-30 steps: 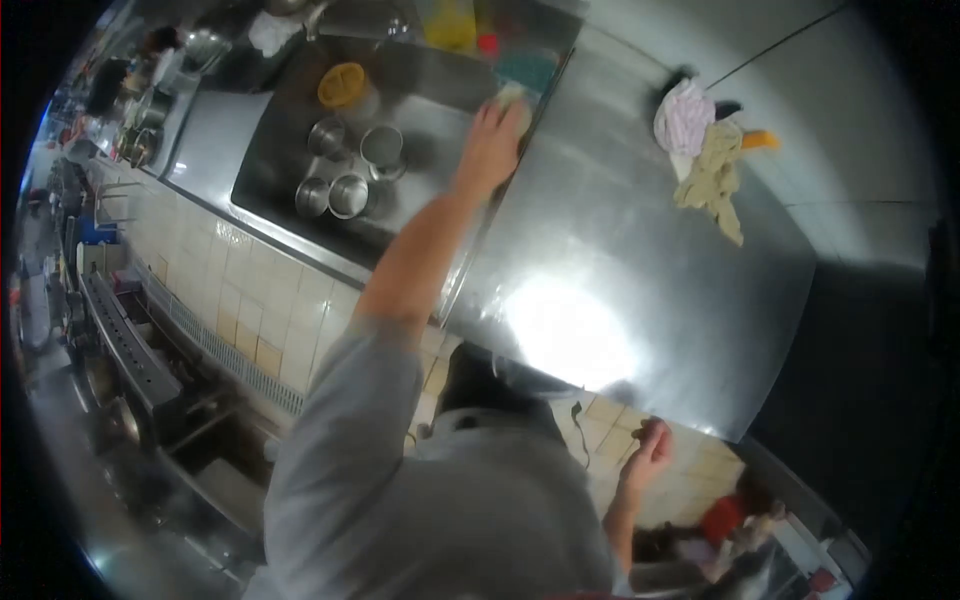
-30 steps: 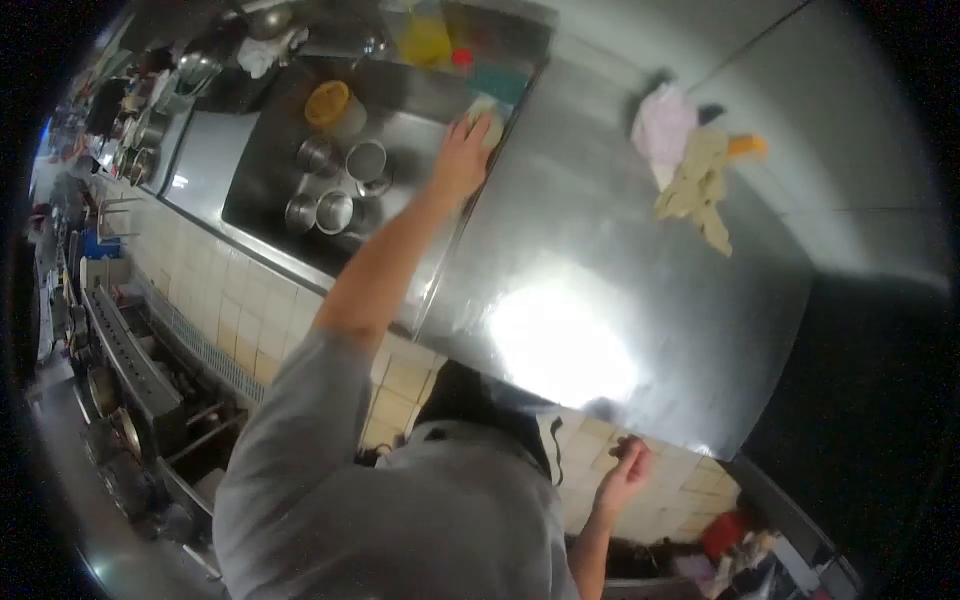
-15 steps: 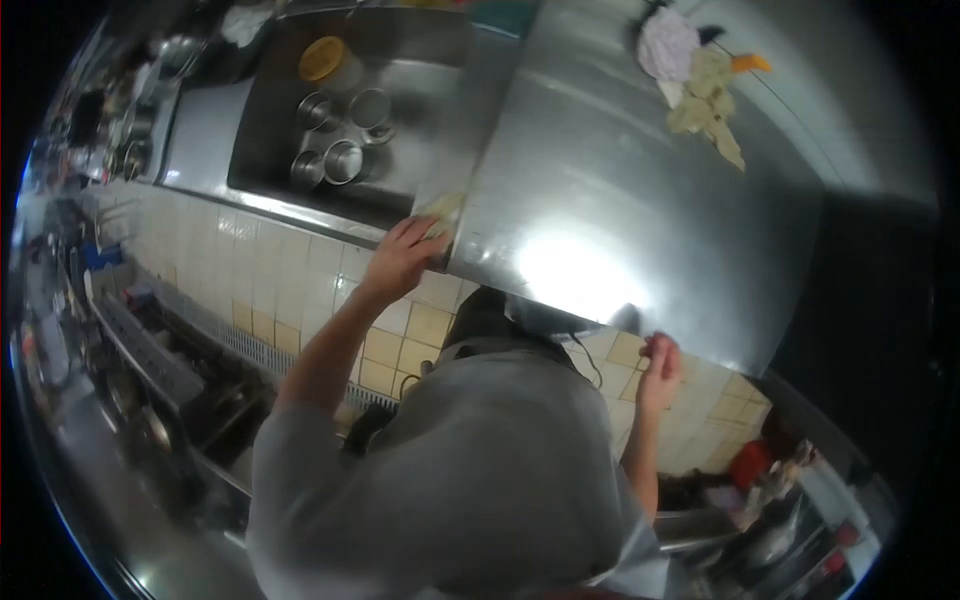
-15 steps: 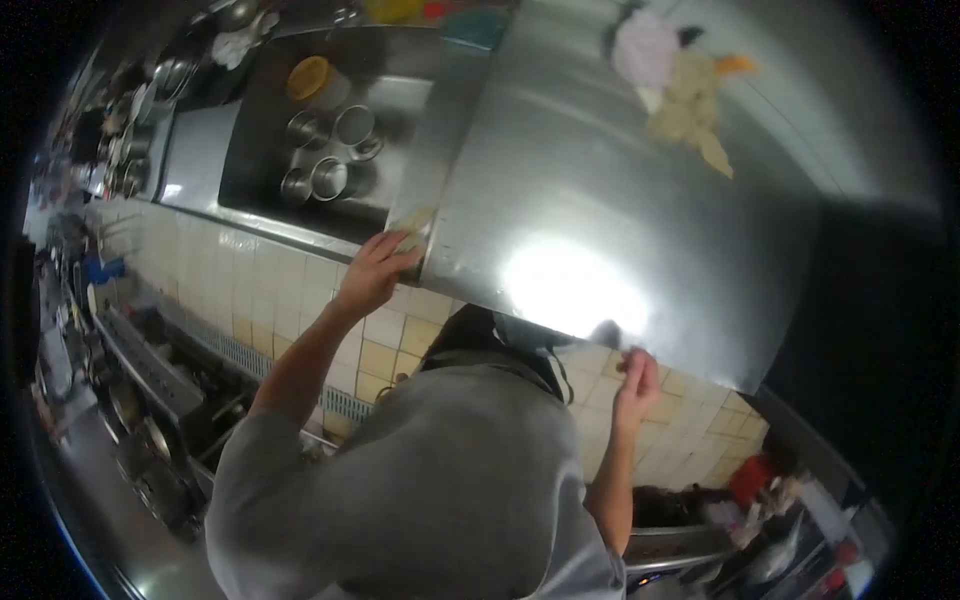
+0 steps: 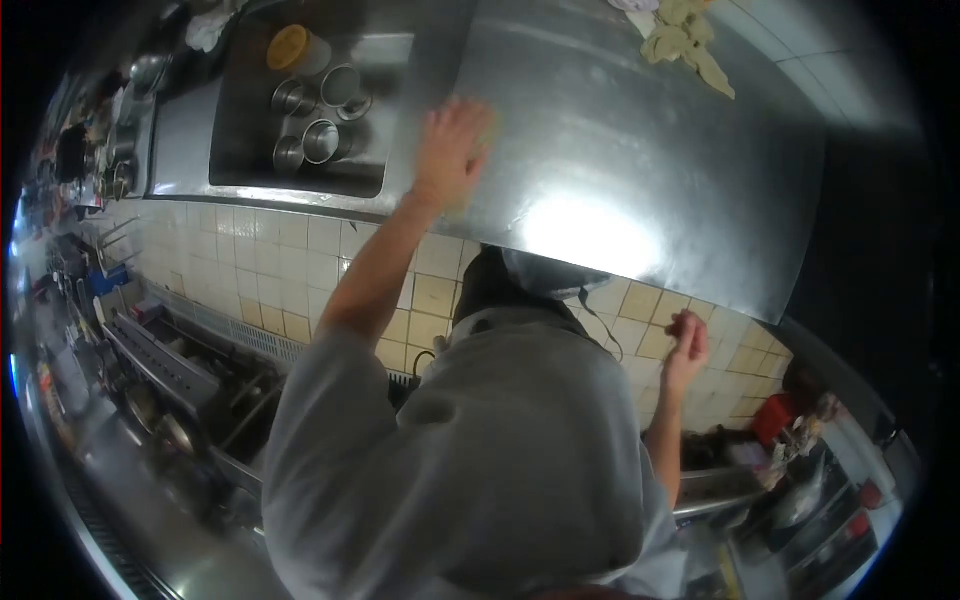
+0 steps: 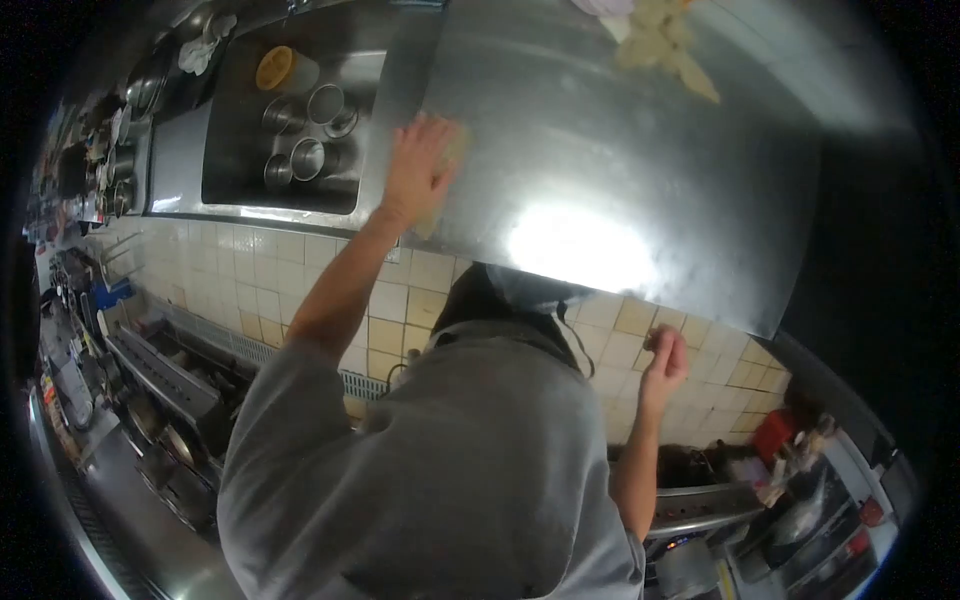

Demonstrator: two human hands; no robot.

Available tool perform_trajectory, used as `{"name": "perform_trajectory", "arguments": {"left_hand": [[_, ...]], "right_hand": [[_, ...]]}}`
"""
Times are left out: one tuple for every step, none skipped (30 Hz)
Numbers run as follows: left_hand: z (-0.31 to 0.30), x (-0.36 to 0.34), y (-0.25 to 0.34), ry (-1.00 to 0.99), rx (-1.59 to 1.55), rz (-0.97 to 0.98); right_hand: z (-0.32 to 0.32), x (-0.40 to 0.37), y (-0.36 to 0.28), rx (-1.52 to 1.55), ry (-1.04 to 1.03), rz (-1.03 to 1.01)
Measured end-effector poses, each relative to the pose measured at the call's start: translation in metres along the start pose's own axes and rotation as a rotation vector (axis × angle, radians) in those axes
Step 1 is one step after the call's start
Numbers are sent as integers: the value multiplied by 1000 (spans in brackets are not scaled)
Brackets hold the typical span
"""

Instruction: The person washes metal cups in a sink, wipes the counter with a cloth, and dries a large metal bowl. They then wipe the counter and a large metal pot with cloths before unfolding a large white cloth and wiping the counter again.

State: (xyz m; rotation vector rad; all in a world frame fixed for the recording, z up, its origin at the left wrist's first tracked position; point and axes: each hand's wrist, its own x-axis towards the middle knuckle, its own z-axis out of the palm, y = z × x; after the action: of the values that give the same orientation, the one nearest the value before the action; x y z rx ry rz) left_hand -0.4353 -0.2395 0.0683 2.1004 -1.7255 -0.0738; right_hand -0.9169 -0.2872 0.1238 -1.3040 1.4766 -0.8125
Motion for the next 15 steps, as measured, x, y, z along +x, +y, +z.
{"name": "perform_trajectory", "arguments": {"left_hand": [[0, -4, 14, -62, 35, 50], [0, -10, 35, -158, -86, 79], [0, -17, 60, -252, -204, 109], [20, -30, 81, -227, -198, 216], [41, -44, 102, -203, -193, 330], [42, -51, 127, -212, -389, 384], [51, -61, 146, -225, -429, 466], [51, -66, 164, -181, -508, 478], [31, -57, 178, -259, -607, 367], [11, -45, 186, -339, -700, 251], [28, -45, 173, -228, -681, 196], [45, -43, 155, -117, -662, 140], [34, -23, 138, -52, -631, 48], [22, -2, 116, 10, -601, -48], [21, 15, 88, 62, -473, -106]], "right_hand": [[-7, -3, 3, 17, 40, 12], [-12, -7, 7, 21, 41, 8], [-15, -9, 13, 75, 74, 54], [-14, -8, 16, 139, 110, 93], [-12, -7, 13, 154, 121, 82], [-10, -10, 6, 129, 114, 83], [-10, -11, 1, 103, 112, 79], [-12, -10, 1, 113, 138, 61], [-15, -11, 5, 90, 88, 41], [-17, -10, 8, 67, 34, 20], [-21, -11, 10, 23, 10, -4], [-26, -12, 13, 31, 22, -15], [-31, -13, 18, 31, 42, 19], [-36, -16, 22, 30, 58, 56], [-41, -20, 23, 35, 63, 50]]}}
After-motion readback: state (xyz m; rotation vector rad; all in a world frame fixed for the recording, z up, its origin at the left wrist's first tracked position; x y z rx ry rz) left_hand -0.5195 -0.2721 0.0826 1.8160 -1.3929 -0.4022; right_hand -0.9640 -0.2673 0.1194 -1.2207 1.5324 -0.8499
